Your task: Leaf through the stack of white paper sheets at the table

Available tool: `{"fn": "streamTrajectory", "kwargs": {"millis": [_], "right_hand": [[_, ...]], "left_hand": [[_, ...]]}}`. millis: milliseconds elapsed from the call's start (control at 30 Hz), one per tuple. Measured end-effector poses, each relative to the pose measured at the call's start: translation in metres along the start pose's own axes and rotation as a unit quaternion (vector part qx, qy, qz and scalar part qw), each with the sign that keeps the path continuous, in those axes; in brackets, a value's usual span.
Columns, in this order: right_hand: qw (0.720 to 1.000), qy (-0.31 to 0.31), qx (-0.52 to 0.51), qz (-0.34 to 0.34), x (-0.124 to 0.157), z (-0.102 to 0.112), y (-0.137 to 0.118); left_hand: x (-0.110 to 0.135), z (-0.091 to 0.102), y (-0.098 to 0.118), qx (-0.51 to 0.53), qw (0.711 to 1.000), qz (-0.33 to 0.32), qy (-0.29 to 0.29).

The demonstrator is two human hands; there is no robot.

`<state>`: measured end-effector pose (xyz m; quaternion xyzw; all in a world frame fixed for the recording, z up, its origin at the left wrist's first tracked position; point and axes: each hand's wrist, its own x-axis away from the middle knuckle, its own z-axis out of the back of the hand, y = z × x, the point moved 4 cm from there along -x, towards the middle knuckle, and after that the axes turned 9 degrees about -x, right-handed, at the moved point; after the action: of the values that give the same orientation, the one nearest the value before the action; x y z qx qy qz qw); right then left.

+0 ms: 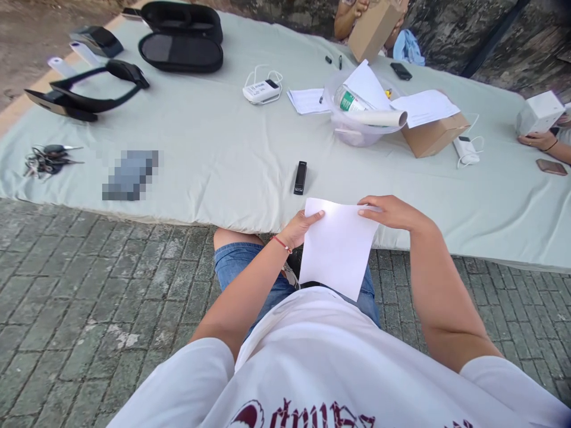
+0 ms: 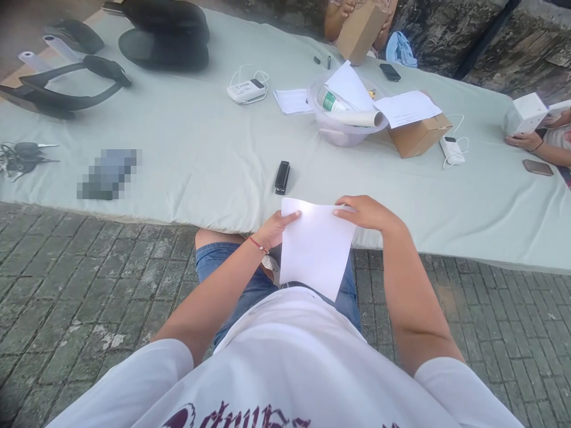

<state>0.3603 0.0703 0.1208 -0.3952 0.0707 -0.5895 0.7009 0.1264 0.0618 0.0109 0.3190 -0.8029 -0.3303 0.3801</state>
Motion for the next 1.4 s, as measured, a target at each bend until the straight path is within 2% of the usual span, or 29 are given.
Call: {"fn": "streamTrajectory", "kwargs": {"millis": [67, 100, 200, 267, 333, 400, 467, 533, 633, 700, 800, 933, 1100, 1300, 1400], "right_hand": [[0.993, -0.027, -0.113, -0.019, 0.011, 0.000, 0.024], [0.979, -0.036, -0.199, -0.009, 0.016, -0.005, 0.033], [0.910, 0.006, -0.415, 0.003, 0.023, -0.032, 0.058], [0.881, 0.011, -0.472, -0.026, 0.025, -0.061, 0.069], [0.867, 0.004, -0.492, -0.079, 0.028, -0.089, 0.076], [0.849, 0.010, -0.516, -0.116, 0.033, -0.109, 0.080], [0.823, 0.018, -0.554, -0.123, 0.040, -0.119, 0.081], [0.799, 0.023, -0.590, -0.117, 0.048, -0.124, 0.080], [0.780, 0.013, -0.613, -0.124, 0.056, -0.128, 0.081], [0.775, 0.008, -0.616, -0.139, 0.057, -0.130, 0.082], [0.771, 0.022, -0.616, -0.160, 0.056, -0.135, 0.086], [0.777, 0.022, -0.604, -0.176, 0.055, -0.145, 0.088], [0.802, 0.040, -0.573, -0.164, 0.058, -0.150, 0.085], [0.837, 0.058, -0.521, -0.156, 0.069, -0.134, 0.081], [0.858, 0.061, -0.486, -0.153, 0.075, -0.125, 0.079]], "left_hand": [[0.001, 0.006, 0.003, 0.036, 0.999, -0.007, 0.007], [0.000, 0.009, 0.003, 0.053, 0.999, -0.010, 0.011], [-0.007, 0.013, 0.001, 0.104, 0.994, -0.018, 0.039], [-0.013, 0.014, -0.003, 0.130, 0.989, -0.022, 0.069], [-0.015, 0.014, -0.005, 0.133, 0.987, -0.023, 0.083], [-0.012, 0.013, -0.001, 0.115, 0.991, -0.028, 0.054], [-0.005, 0.010, 0.009, 0.091, 0.995, -0.045, -0.006], [0.001, 0.008, 0.022, 0.075, 0.993, -0.075, -0.060], [0.002, 0.004, 0.035, 0.072, 0.986, -0.109, -0.104], [-0.003, 0.002, 0.034, 0.079, 0.984, -0.112, -0.114], [-0.012, 0.001, 0.022, 0.099, 0.983, -0.120, -0.097], [-0.016, 0.003, 0.006, 0.121, 0.981, -0.125, -0.087], [-0.013, 0.007, 0.002, 0.096, 0.986, -0.097, -0.091], [-0.006, 0.004, 0.014, 0.071, 0.989, -0.106, -0.077], [-0.004, 0.003, 0.014, 0.056, 0.992, -0.089, -0.068]]}}
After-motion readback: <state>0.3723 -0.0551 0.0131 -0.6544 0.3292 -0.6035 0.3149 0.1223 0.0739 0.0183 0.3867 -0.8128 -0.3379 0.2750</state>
